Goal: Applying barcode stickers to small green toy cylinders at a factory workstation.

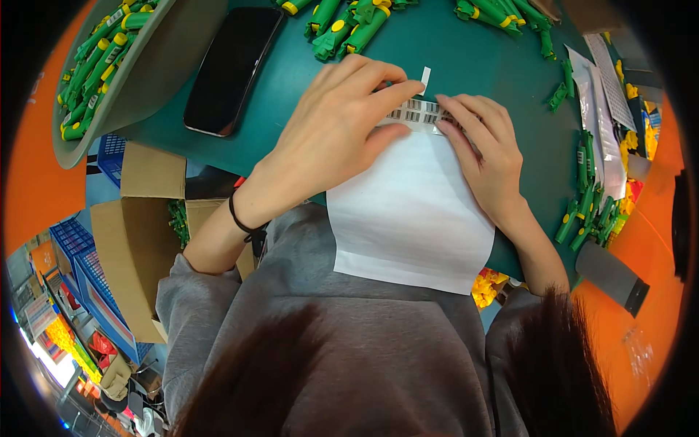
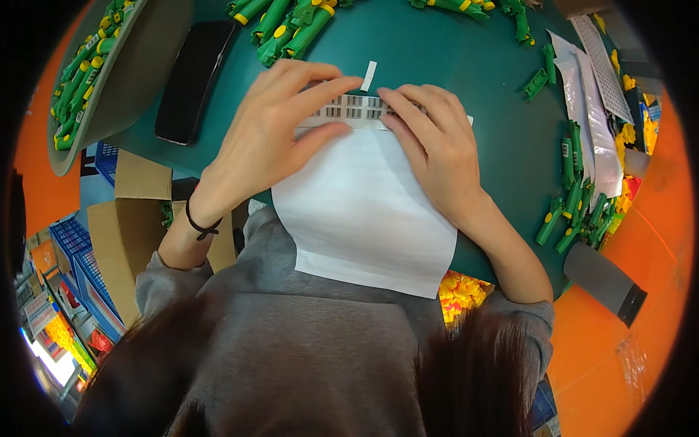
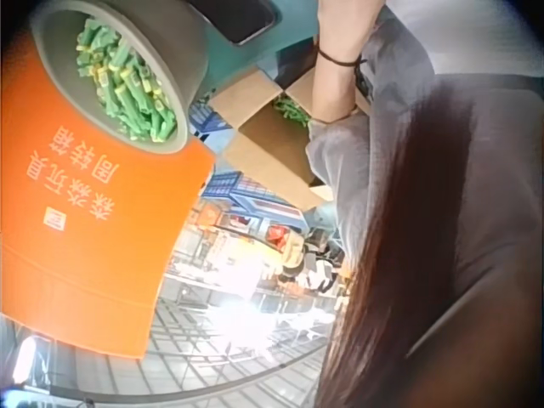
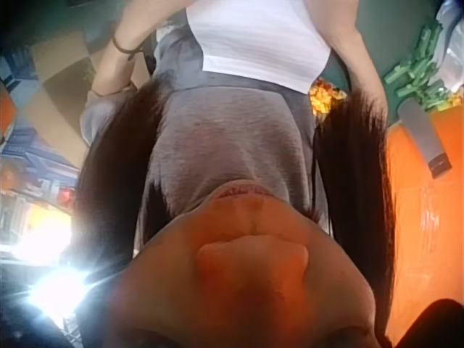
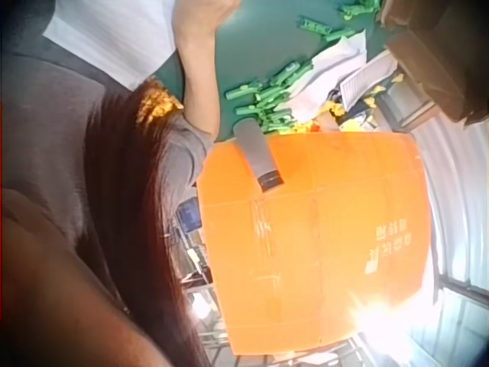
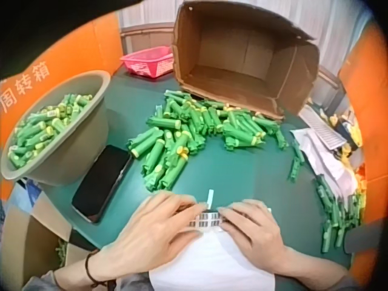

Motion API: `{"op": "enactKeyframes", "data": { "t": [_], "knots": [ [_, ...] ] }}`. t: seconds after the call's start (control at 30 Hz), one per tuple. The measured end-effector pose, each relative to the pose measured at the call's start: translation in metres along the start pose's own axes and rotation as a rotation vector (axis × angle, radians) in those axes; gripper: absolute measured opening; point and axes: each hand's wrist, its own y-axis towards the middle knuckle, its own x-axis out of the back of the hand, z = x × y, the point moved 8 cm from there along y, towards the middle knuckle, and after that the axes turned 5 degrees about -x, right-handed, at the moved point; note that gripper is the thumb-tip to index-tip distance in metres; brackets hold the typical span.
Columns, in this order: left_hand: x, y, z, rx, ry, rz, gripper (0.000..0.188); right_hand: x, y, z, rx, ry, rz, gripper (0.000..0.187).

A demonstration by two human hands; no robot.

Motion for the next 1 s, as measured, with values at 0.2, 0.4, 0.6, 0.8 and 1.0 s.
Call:
{"op": "enactKeyframes", "data": {
  "t": [0.2, 0.4, 0.6, 0.8, 1.0],
  "knots": [
    [-0.01, 0.0, -0.004, 0.009, -0.037, 0.034, 0.031, 0.002, 0.003, 0.009, 0.04, -0.032, 0.008, 0.036],
    [-0.008, -0.005, -0.007, -0.065, 0.018, -0.042, 0.028, 0.003, -0.006, 0.014, 0.177, -0.15, -0.053, 0.037],
    [0.015, -0.013, 0.008, 0.036, -0.004, -0.095, 0.028, 0.003, -0.001, 0.003, 0.0, -0.013, -0.055, 0.035],
    [0.029, -0.039, 0.025, 0.121, 0.053, -0.154, 0.021, 0.002, -0.002, 0.005, 0.018, -0.063, -0.034, 0.032],
    [0.028, -0.027, 0.016, 0.099, 0.045, -0.195, 0.02, 0.002, -0.003, 0.008, 0.056, -0.111, -0.044, 0.032]
  ]
}}
